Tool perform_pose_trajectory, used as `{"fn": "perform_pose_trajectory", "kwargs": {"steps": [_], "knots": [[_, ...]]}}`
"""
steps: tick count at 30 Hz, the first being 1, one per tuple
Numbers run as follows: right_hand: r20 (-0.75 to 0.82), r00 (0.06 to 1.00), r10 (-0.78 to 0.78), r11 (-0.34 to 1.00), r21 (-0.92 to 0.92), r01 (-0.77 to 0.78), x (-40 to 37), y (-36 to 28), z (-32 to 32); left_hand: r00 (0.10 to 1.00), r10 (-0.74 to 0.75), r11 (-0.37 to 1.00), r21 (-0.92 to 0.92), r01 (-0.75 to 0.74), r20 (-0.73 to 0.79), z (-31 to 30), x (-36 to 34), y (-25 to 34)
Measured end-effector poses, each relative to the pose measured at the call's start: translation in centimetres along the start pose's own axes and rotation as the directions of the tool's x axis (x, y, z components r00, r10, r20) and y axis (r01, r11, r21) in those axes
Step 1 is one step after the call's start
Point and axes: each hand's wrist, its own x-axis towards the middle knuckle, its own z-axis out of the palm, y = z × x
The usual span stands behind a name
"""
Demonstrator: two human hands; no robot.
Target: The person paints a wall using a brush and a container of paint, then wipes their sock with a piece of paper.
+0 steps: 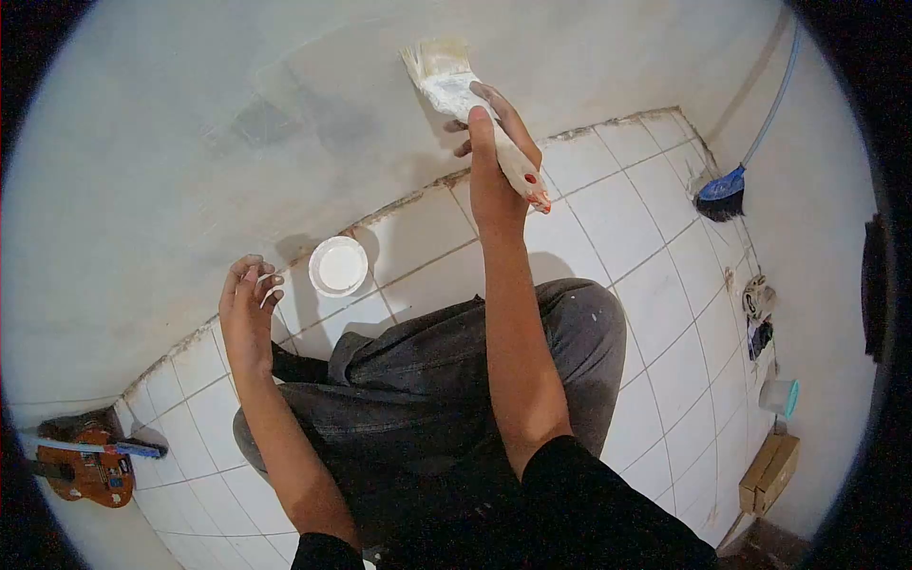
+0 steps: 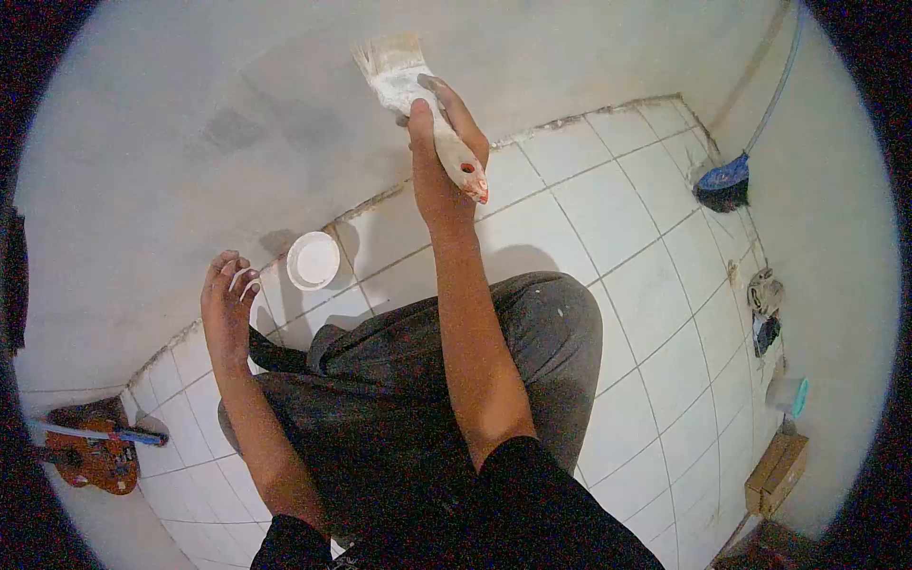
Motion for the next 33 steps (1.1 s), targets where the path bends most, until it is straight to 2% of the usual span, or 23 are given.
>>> {"fn": "perform_pose_trajectory", "kwargs": {"steps": [3, 5, 6, 9, 11, 13, 14, 15, 17, 18, 20, 21, 22, 26, 30, 32, 33], "knots": [[-0.021, 0.999, -0.028, 0.999, -0.016, 0.028, 0.2, -0.1, -0.9, 1.000, -0.001, 1.000, 0.005, 0.001, -0.006, 0.1, 0.0, 0.1], [-0.028, 0.994, 0.104, 0.982, -0.155, -0.108, 0.2, -0.6, -1.8, 1.000, 0.007, 1.000, 0.004, -0.007, 0.005, 0.1, 0.1, 0.1], [-0.022, 0.999, 0.050, 0.997, -0.060, -0.051, 0.3, -0.1, -1.8, 1.000, 0.012, 1.000, 0.002, -0.012, 0.012, 0.1, 0.1, 0.2], [-0.032, 0.999, 0.040, 0.998, 0.041, -0.038, 0.3, 0.2, -2.4, 1.000, 0.012, 1.000, -0.017, -0.012, 0.006, 0.2, -0.1, 0.2], [0.027, 0.994, 0.107, 0.986, 0.124, -0.109, -0.3, -1.2, -1.2, 1.000, 0.015, 1.000, -0.017, -0.016, -0.025, 0.4, -0.1, 0.3], [0.052, 0.992, -0.111, 0.993, -0.018, 0.113, -1.3, -1.4, 0.5, 0.998, 0.010, 1.000, -0.012, -0.010, -0.059, 0.2, 0.0, 0.1], [0.122, 0.983, -0.140, 0.969, -0.185, 0.161, -2.1, -1.7, 1.4, 0.999, 0.016, 1.000, -0.006, -0.016, -0.032, 0.1, 0.1, 0.0], [0.132, 0.983, -0.124, 0.972, -0.182, 0.147, -2.9, -1.2, 2.4, 1.000, 0.022, 1.000, -0.001, -0.022, 0.001, 0.1, 0.3, 0.0], [0.414, 0.901, -0.129, 0.823, -0.462, 0.331, -4.4, -0.3, 4.1, 1.000, 0.011, 0.999, 0.034, -0.011, -0.015, 0.5, -0.1, 0.5], [0.460, 0.886, -0.065, 0.835, -0.461, 0.301, -5.0, -0.3, 4.8, 1.000, 0.014, 1.000, 0.024, -0.014, 0.007, 0.5, -0.1, 0.7], [0.481, 0.874, -0.071, 0.830, -0.457, 0.319, -5.9, 0.8, 5.6, 0.998, 0.033, 0.999, -0.011, -0.033, 0.047, 0.2, -0.1, 0.7], [0.499, 0.862, -0.088, 0.822, -0.452, 0.346, -6.4, 1.0, 6.1, 0.999, 0.035, 0.999, -0.015, -0.034, 0.034, 0.2, -0.3, 0.9], [0.553, 0.833, 0.004, 0.805, -0.496, 0.326, -6.4, 1.2, 6.1, 0.999, 0.045, 0.999, -0.026, -0.044, 0.028, 0.3, -0.4, 1.0], [0.588, 0.807, 0.054, 0.786, -0.523, 0.329, -7.2, 1.8, 6.9, 0.998, 0.061, 0.997, -0.046, -0.060, 0.022, 0.3, -0.8, 1.5], [0.609, 0.790, 0.067, 0.771, -0.535, 0.347, -8.1, 2.2, 7.7, 0.995, 0.086, 0.991, -0.106, -0.080, 0.050, -0.1, -1.0, 2.0], [0.655, 0.755, 0.030, 0.707, -0.548, 0.447, -8.3, 2.8, 7.8, 0.995, 0.094, 0.989, -0.120, -0.089, 0.031, -0.2, -1.1, 2.3], [0.661, 0.750, 0.031, 0.709, -0.543, 0.450, -8.4, 2.9, 7.8, 0.995, 0.099, 0.991, -0.096, -0.096, 0.026, -0.2, -1.1, 2.4]]}}
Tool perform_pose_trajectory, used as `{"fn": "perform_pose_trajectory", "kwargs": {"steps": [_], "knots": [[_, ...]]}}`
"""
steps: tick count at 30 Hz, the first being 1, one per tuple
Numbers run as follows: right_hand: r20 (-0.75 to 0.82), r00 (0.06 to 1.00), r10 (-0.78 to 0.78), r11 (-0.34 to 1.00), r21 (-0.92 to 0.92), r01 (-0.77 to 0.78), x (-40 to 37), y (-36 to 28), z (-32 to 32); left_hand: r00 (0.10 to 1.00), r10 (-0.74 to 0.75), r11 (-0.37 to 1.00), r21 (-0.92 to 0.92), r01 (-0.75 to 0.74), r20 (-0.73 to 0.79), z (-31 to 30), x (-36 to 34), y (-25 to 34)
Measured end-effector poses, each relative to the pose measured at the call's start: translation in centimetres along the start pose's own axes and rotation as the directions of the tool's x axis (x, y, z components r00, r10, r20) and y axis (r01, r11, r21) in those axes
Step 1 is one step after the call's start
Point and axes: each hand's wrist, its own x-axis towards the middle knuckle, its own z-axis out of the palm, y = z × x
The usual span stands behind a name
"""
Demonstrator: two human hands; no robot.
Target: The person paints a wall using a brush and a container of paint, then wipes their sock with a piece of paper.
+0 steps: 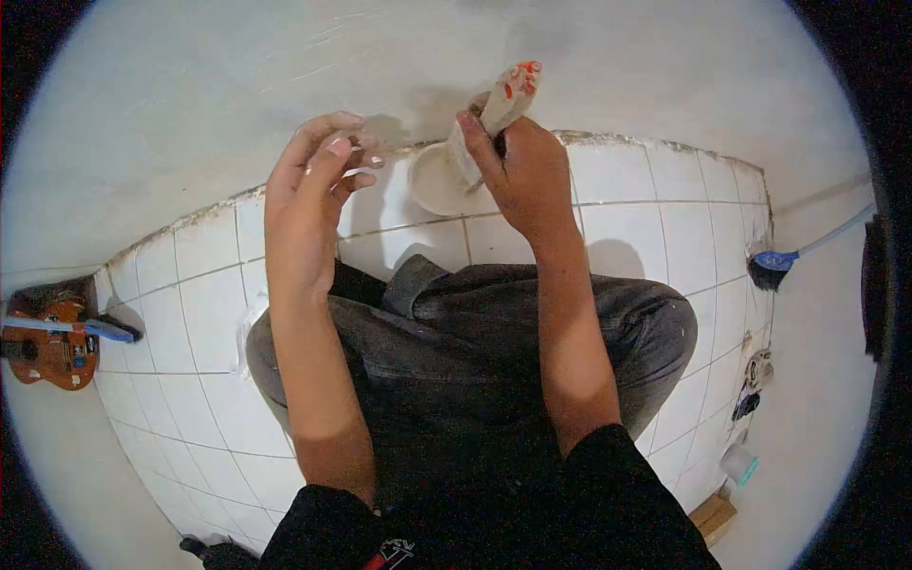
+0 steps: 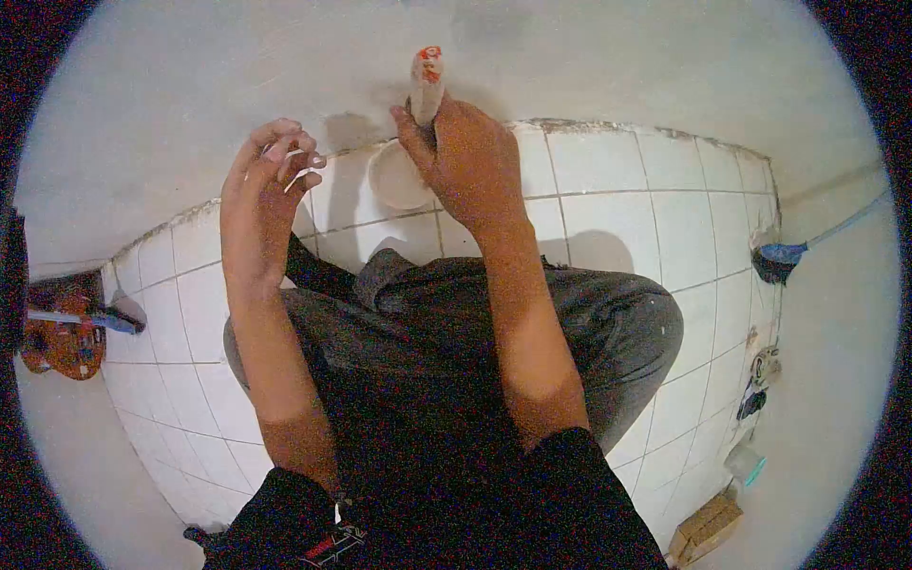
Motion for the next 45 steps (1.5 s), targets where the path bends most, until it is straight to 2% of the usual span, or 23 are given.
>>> {"fn": "perform_pose_trajectory", "kwargs": {"steps": [6, 10, 11, 13, 14, 16, 17, 19, 20, 23, 24, 26, 28, 30, 31, 32, 34, 35, 36, 38, 40, 43, 45], "knots": [[0.110, 0.992, 0.060, 0.998, -0.031, -0.057, -0.2, -0.8, 0.3, 0.999, 0.033, 0.999, 0.029, -0.032, -0.034, -0.5, -0.1, 0.4], [0.059, 0.995, 0.076, 0.997, 0.012, -0.076, -0.1, -0.8, -0.4, 0.999, 0.026, 1.000, 0.010, -0.025, -0.046, -0.9, -0.1, 0.5], [-0.049, 0.992, 0.115, 0.973, 0.208, -0.102, 0.2, -0.9, -0.9, 0.999, 0.034, 0.999, 0.007, -0.034, -0.043, -1.0, 0.0, 0.5], [-0.197, 0.953, 0.231, 0.822, 0.563, -0.083, 0.7, -0.3, -1.7, 0.999, 0.020, 1.000, 0.003, -0.020, -0.035, -1.3, 0.1, 0.2], [-0.141, 0.942, 0.306, 0.728, 0.672, -0.136, 0.7, 0.7, -2.4, 0.999, 0.036, 0.999, -0.001, -0.036, -0.024, -1.2, 0.1, 0.1], [-0.103, 0.858, 0.503, 0.513, 0.835, -0.201, 0.9, 0.3, -4.5, 0.995, 0.015, 0.999, 0.033, -0.011, -0.102, -0.9, 0.1, -0.1], [-0.137, 0.859, 0.494, 0.527, 0.833, -0.170, 0.9, 0.7, -5.3, 0.995, 0.004, 0.999, 0.045, 0.001, -0.098, -0.9, 0.2, -0.1], [-0.062, 0.814, 0.577, 0.300, 0.943, -0.141, 1.0, 2.0, -6.4, 0.997, -0.002, 0.998, 0.055, 0.007, -0.073, -0.9, 0.4, -0.4], [-0.094, 0.817, 0.569, 0.312, 0.944, -0.109, 1.0, 2.3, -7.1, 0.996, -0.033, 0.997, 0.073, 0.039, -0.078, -0.8, 0.5, -0.6], [-0.044, 0.817, 0.574, 0.013, 0.999, 0.045, 1.3, 1.1, -9.1, 0.997, -0.028, 0.995, 0.094, 0.036, -0.077, -0.6, 0.7, -1.1], [-0.062, 0.818, 0.572, 0.014, 0.998, 0.066, 1.1, 1.7, -9.8, 0.998, -0.014, 0.995, 0.098, 0.020, -0.063, -0.4, 0.7, -1.2], [-0.038, 0.977, 0.208, -0.247, 0.965, 0.090, 0.2, 3.3, -11.0, 0.997, -0.047, 0.994, 0.097, 0.052, -0.055, -0.3, 0.8, -1.3], [-0.066, 0.950, 0.306, -0.217, 0.966, 0.137, 0.0, 0.8, -12.3, 0.999, -0.035, 0.994, 0.101, 0.038, -0.031, -0.4, 0.9, -1.7], [-0.088, 0.874, 0.478, -0.184, 0.963, 0.198, -0.2, -0.4, -13.0, 0.998, -0.038, 0.989, 0.140, 0.045, -0.052, -0.3, 0.9, -1.8], [-0.117, 0.963, 0.241, -0.310, 0.931, 0.191, -0.7, 1.3, -13.3, 0.998, -0.035, 0.988, 0.147, 0.041, -0.044, -0.3, 0.9, -1.8], [-0.139, 0.990, -0.012, -0.416, 0.901, 0.121, -1.2, 3.0, -13.5, 0.999, -0.032, 0.987, 0.155, 0.039, -0.044, -0.3, 0.8, -1.8], [-0.054, 0.978, 0.202, 0.078, 0.996, 0.039, -1.3, 1.7, -14.7, 0.999, -0.029, 0.985, 0.170, 0.035, -0.037, -0.2, 0.8, -2.0], [-0.010, 0.966, 0.258, 0.158, 0.987, -0.031, -1.2, 1.0, -15.4, 0.999, -0.032, 0.984, 0.177, 0.038, -0.037, -0.2, 0.8, -2.1], [-0.018, 0.965, 0.260, 0.155, 0.988, -0.024, -1.0, 0.4, -15.7, 0.999, -0.034, 0.982, 0.184, 0.041, -0.038, -0.2, 0.8, -2.2], [0.005, 0.950, 0.312, 0.496, 0.852, -0.167, -0.5, -0.3, -15.9, 0.999, -0.033, 0.979, 0.198, 0.038, -0.029, -0.2, 0.9, -2.5], [0.014, 0.969, 0.247, 0.501, 0.854, -0.140, -0.6, 0.6, -15.9, 0.999, -0.034, 0.976, 0.212, 0.039, -0.030, -0.2, 1.1, -2.7], [-0.043, 0.999, 0.010, 0.408, 0.912, 0.035, -0.9, 1.5, -15.9, 0.999, -0.040, 0.973, 0.228, 0.043, -0.019, 0.0, 1.0, -2.7], [-0.056, 0.998, -0.017, 0.441, 0.895, 0.058, -0.9, 1.6, -15.9, 0.999, -0.030, 0.971, 0.238, 0.033, -0.016, 0.1, 1.0, -2.8]]}}
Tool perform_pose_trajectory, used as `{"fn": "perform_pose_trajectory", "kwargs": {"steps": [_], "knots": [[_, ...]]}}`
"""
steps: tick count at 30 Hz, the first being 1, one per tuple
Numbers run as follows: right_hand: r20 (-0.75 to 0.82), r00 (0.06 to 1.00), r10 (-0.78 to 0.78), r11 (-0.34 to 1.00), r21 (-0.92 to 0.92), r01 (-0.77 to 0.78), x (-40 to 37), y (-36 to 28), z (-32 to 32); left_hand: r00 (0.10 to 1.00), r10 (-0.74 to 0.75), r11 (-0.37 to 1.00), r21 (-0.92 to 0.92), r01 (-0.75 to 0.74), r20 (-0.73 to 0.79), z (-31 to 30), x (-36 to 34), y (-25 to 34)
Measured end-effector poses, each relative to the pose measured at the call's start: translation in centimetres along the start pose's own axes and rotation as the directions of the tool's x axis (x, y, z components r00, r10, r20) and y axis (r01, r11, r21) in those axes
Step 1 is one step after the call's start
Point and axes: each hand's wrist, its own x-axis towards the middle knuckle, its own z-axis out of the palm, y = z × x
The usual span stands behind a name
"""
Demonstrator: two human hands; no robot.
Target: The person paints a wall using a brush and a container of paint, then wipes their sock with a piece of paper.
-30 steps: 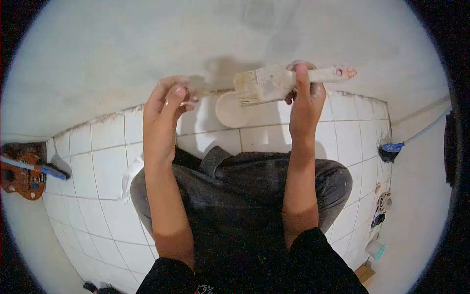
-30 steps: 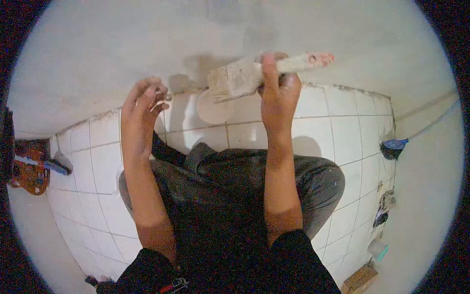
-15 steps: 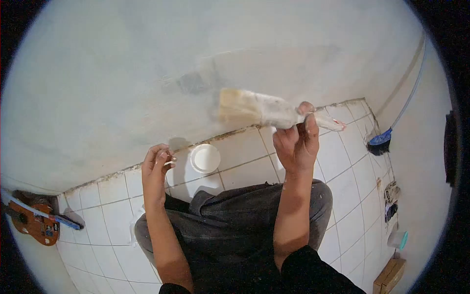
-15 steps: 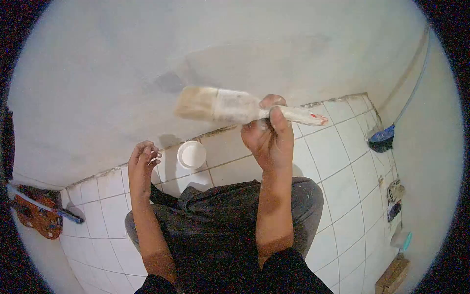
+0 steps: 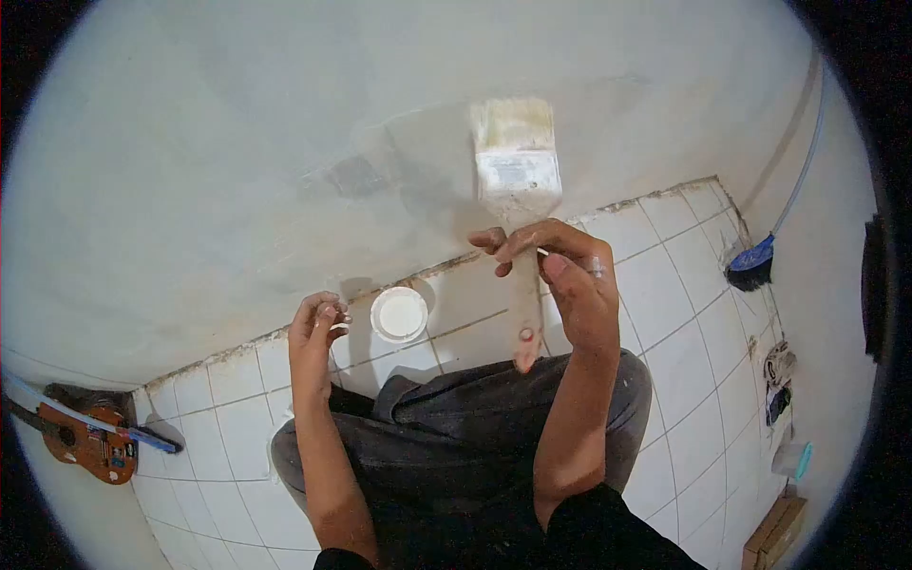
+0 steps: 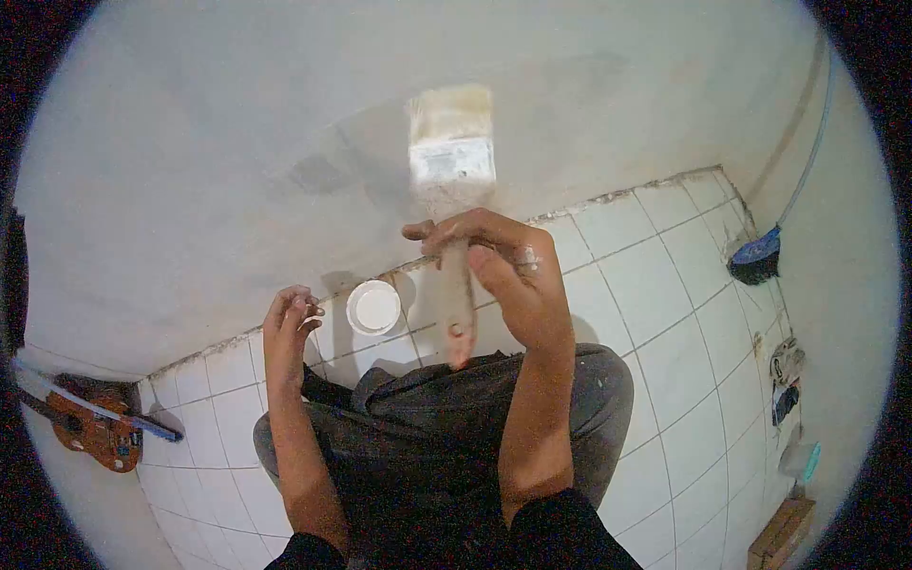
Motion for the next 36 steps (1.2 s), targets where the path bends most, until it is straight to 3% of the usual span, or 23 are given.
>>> {"fn": "perform_pose_trajectory", "kwargs": {"steps": [1, 2, 6, 8, 12, 14, 25, 28, 31, 36], "knots": [[0.017, 1.000, -0.025, 0.999, -0.043, 0.025, -0.1, -0.1, 0.1, 1.000, 0.012, 1.000, 0.006, -0.012, 0.007, 0.0, 0.0, 0.0], [-0.069, 0.997, 0.021, 0.991, -0.131, -0.030, -0.3, -0.2, 0.8, 1.000, 0.010, 1.000, 0.008, -0.010, 0.003, 0.2, -0.1, 0.1], [-0.182, 0.981, 0.073, 0.972, -0.207, -0.111, 0.3, 0.1, 2.1, 1.000, 0.003, 1.000, -0.006, -0.003, -0.001, 0.2, -0.1, 0.3], [-0.245, 0.955, 0.169, 0.970, -0.133, -0.205, 0.7, -0.8, 3.1, 1.000, 0.008, 1.000, -0.015, -0.008, -0.001, 0.2, 0.0, 0.3], [-0.230, 0.961, 0.156, 0.981, -0.079, -0.178, 1.1, 0.0, 4.7, 1.000, -0.004, 1.000, -0.016, 0.004, 0.002, 0.3, -0.2, 0.6], [-0.274, 0.942, 0.192, 0.980, 0.105, -0.169, 1.6, 0.5, 5.9, 1.000, 0.006, 0.999, -0.035, -0.006, 0.004, 0.4, -0.3, 0.9], [-0.228, 0.964, 0.133, 0.983, 0.154, -0.099, 2.9, 2.1, 8.7, 1.000, 0.027, 0.997, -0.070, -0.027, 0.007, 0.3, -0.4, 1.1], [-0.211, 0.936, 0.282, 0.907, 0.376, -0.189, 2.9, 2.3, 8.7, 1.000, 0.020, 0.998, -0.055, -0.019, 0.010, 0.5, -0.6, 1.3], [-0.170, 0.907, 0.386, 0.838, 0.476, -0.268, 2.4, 1.9, 8.5, 1.000, 0.013, 0.999, -0.037, -0.013, 0.006, 0.3, -0.3, 1.0], [-0.196, 0.920, 0.339, 0.889, 0.388, -0.245, 1.5, -0.5, 9.1, 1.000, 0.009, 0.999, -0.045, -0.008, 0.014, -0.1, -0.2, 0.6]]}}
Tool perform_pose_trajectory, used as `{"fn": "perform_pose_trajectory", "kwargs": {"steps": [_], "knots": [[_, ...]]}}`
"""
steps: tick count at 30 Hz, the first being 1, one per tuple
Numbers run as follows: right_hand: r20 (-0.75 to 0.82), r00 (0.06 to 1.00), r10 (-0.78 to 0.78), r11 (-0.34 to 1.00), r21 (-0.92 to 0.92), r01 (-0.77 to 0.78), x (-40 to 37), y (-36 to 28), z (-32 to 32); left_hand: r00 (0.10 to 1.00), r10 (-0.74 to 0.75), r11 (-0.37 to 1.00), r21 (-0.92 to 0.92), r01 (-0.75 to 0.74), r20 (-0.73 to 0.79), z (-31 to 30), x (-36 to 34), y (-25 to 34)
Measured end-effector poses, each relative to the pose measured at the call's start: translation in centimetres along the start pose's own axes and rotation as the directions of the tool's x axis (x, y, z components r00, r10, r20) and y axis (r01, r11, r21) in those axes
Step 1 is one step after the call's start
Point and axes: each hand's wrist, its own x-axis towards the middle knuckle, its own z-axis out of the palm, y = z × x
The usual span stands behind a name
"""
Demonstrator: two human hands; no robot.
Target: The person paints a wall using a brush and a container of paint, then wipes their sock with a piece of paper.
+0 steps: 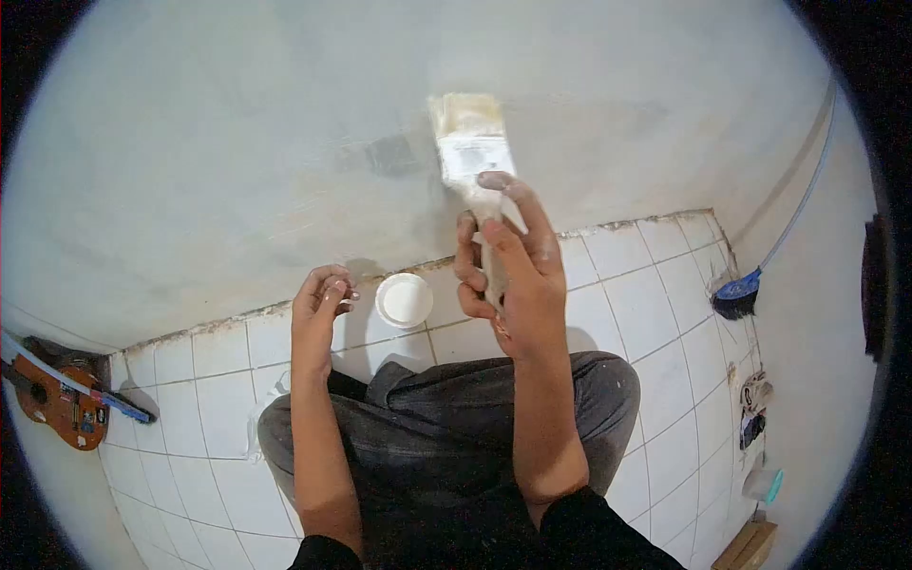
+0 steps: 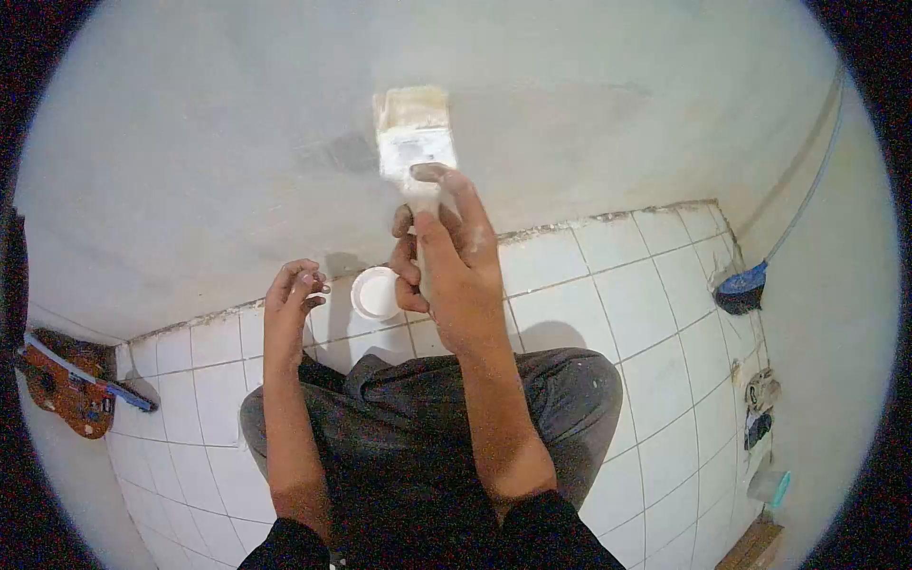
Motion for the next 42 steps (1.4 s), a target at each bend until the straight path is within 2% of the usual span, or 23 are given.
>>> {"fn": "perform_pose_trajectory", "kwargs": {"steps": [3, 5, 6, 11, 14, 15, 17, 18, 19, 21, 22, 23, 25, 29, 33, 38, 42], "knots": [[0.039, 0.996, -0.084, 0.996, -0.041, 0.085, 0.3, -0.6, 0.3, 1.000, 0.013, 1.000, -0.017, -0.013, -0.008, -0.3, -0.1, 0.2], [0.048, 0.998, -0.036, 0.995, -0.096, 0.040, 1.4, -1.0, 0.5, 1.000, 0.011, 1.000, -0.017, -0.011, -0.003, -0.3, -0.3, 0.1], [-0.001, 1.000, 0.029, 0.990, -0.141, -0.029, 1.9, -0.7, 0.4, 1.000, 0.018, 0.999, -0.028, -0.017, 0.008, -0.3, -0.2, 0.1], [-0.022, 0.998, 0.062, 0.986, -0.154, -0.064, 1.8, 0.1, 0.1, 1.000, 0.015, 0.998, -0.062, -0.016, -0.005, -0.6, -0.3, 0.3], [-0.026, 0.998, 0.060, 0.937, -0.344, -0.065, 0.5, 0.2, -0.3, 0.999, 0.003, 0.996, -0.092, -0.007, -0.041, -0.6, -0.4, 0.7], [-0.023, 0.998, 0.060, 0.934, -0.352, -0.064, -0.2, 0.3, -0.1, 1.000, 0.008, 0.995, -0.100, -0.011, -0.029, -0.7, -0.3, 0.7], [-0.090, 0.984, -0.152, 0.841, -0.535, 0.081, -1.3, 0.6, 0.2, 1.000, 0.009, 0.993, -0.116, -0.012, -0.024, -1.0, -0.3, 0.6], [-0.077, 0.972, -0.220, 0.769, -0.626, 0.124, -1.5, 0.5, 0.3, 1.000, 0.015, 0.993, -0.116, -0.018, -0.021, -1.1, -0.3, 0.5], [-0.073, 0.973, -0.218, 0.767, -0.630, 0.124, -1.4, 0.5, 0.2, 1.000, 0.021, 0.993, -0.114, -0.023, -0.017, -1.2, -0.2, 0.4], [-0.042, 0.916, -0.400, 0.555, -0.806, 0.206, -1.0, 0.6, 0.0, 0.999, 0.020, 0.992, -0.123, -0.024, -0.027, -1.3, -0.2, 0.4], [-0.035, 0.899, -0.437, 0.436, -0.882, 0.178, -1.1, 0.4, 0.4, 0.999, 0.019, 0.992, -0.127, -0.024, -0.035, -1.4, -0.1, 0.3], [-0.028, 0.900, -0.436, 0.432, -0.884, 0.182, -1.0, 0.3, 0.2, 0.999, 0.021, 0.991, -0.134, -0.026, -0.039, -1.4, -0.1, 0.4], [0.202, 0.830, -0.521, 0.056, -0.961, 0.269, -0.7, 0.1, 0.0, 0.998, 0.048, 0.988, -0.145, -0.053, -0.037, -1.5, -0.2, 0.5], [0.099, 0.878, -0.468, 0.116, -0.978, 0.172, -0.4, -0.3, 1.2, 0.998, 0.051, 0.987, -0.151, -0.055, -0.032, -1.6, -0.4, 0.8], [0.153, 0.887, -0.435, 0.051, -0.980, 0.194, 1.2, 0.5, 0.9, 0.998, 0.056, 0.985, -0.159, -0.060, -0.030, -1.7, -0.5, 1.0], [0.056, 0.947, -0.317, 0.076, -0.993, 0.085, 0.7, 0.3, 1.4, 0.998, 0.054, 0.983, -0.172, -0.058, -0.026, -1.9, -0.4, 0.8], [0.091, 0.932, -0.351, 0.124, -0.982, 0.142, -1.2, -1.2, 2.0, 0.998, 0.041, 0.985, -0.167, -0.048, -0.045, -1.9, -0.5, 1.3]]}}
